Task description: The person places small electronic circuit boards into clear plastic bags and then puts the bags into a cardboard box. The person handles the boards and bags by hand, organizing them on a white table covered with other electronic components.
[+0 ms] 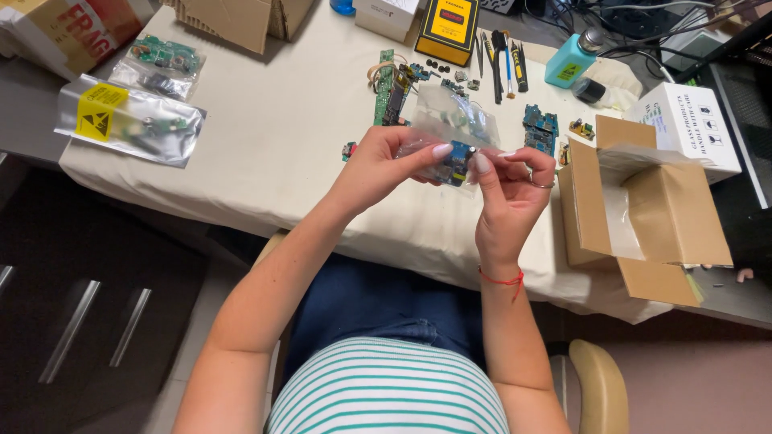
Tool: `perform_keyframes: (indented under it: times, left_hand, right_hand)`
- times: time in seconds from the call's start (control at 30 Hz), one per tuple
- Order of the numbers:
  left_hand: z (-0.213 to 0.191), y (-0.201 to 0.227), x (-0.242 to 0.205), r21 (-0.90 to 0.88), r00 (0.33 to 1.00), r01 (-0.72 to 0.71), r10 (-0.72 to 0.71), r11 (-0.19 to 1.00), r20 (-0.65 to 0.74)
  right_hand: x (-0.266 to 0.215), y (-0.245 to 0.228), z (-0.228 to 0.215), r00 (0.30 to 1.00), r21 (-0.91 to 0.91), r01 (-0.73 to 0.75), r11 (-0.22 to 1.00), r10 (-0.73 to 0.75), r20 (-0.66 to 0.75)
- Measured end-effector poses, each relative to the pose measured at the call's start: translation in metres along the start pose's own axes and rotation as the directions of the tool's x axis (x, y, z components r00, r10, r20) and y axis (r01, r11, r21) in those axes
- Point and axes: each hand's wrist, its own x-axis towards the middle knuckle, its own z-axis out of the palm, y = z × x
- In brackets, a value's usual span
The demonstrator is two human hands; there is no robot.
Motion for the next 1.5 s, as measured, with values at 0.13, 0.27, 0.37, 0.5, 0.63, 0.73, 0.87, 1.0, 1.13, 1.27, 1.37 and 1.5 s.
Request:
perform_keyframes:
  times: [0.13, 0.27, 0.37, 0.5, 0.63, 0.73, 0.87, 1.0, 1.13, 1.27, 1.37, 1.5]
  left_hand:
    - [0.001, -0.006, 0.001, 0.008, 0.999, -0.027, 0.027, 1.0, -0.023]
    - [-0.003, -0.017, 0.004, 0.073, 0.994, -0.095, 0.098, 0.993, -0.044]
    - [-0.004, -0.016, 0.004, 0.152, 0.985, -0.159, 0.168, 0.976, -0.047]
    - [-0.003, -0.009, -0.001, 0.241, 0.962, -0.262, 0.274, 0.934, -0.016]
    - [-0.003, -0.002, -0.005, 0.281, 0.945, -0.315, 0.327, 0.906, 0.003]
    - [-0.002, 0.004, -0.006, 0.325, 0.925, -0.368, 0.379, 0.871, 0.029]
    - [0.0, 0.004, -0.006, 0.325, 0.899, -0.422, 0.436, 0.846, 0.032]
    - [0.003, 0.009, -0.006, 0.35, 0.88, -0.443, 0.475, 0.826, -0.005]
    - [-0.006, -0.001, -0.002, 0.422, 0.857, -0.456, 0.514, 0.783, -0.027]
    - [-0.01, 0.002, -0.001, 0.484, 0.857, -0.446, 0.516, 0.753, -0.013]
    - [-0.012, 0.002, -0.001, 0.423, 0.879, -0.431, 0.477, 0.797, -0.002]
    - [-0.016, -0.004, 0.003, 0.266, 0.936, -0.31, 0.341, 0.913, -0.081]
  right_hand:
    - [-0.002, -0.005, 0.003, 1.0, -0.082, 0.024, 0.996, -0.023, 0.008]
    - [-0.002, -0.008, 0.002, 0.998, -0.148, 0.023, 0.989, -0.014, 0.066]
    - [-0.002, -0.015, 0.002, 0.992, -0.168, 0.015, 0.986, 0.006, 0.125]
    - [-0.001, -0.023, 0.002, 0.984, -0.143, -0.03, 0.989, 0.055, 0.169]
    - [-0.001, -0.023, 0.001, 0.983, -0.136, -0.053, 0.989, 0.076, 0.165]
    - [-0.001, -0.023, -0.001, 0.984, -0.17, -0.03, 0.985, 0.058, 0.167]
    - [0.0, -0.026, 0.001, 0.987, -0.25, 0.044, 0.967, -0.003, 0.159]
    - [0.001, -0.032, 0.003, 0.991, -0.28, 0.045, 0.959, -0.007, 0.133]
    - [0.003, -0.026, 0.0, 0.992, -0.263, 0.008, 0.965, 0.026, 0.124]
    - [0.004, -0.029, -0.001, 0.99, -0.258, -0.027, 0.966, 0.062, 0.13]
    - [0.006, -0.025, 0.001, 0.977, -0.183, -0.134, 0.974, 0.161, 0.139]
    - [0.004, 0.007, -0.012, 0.913, 0.02, -0.386, 0.922, 0.379, 0.15]
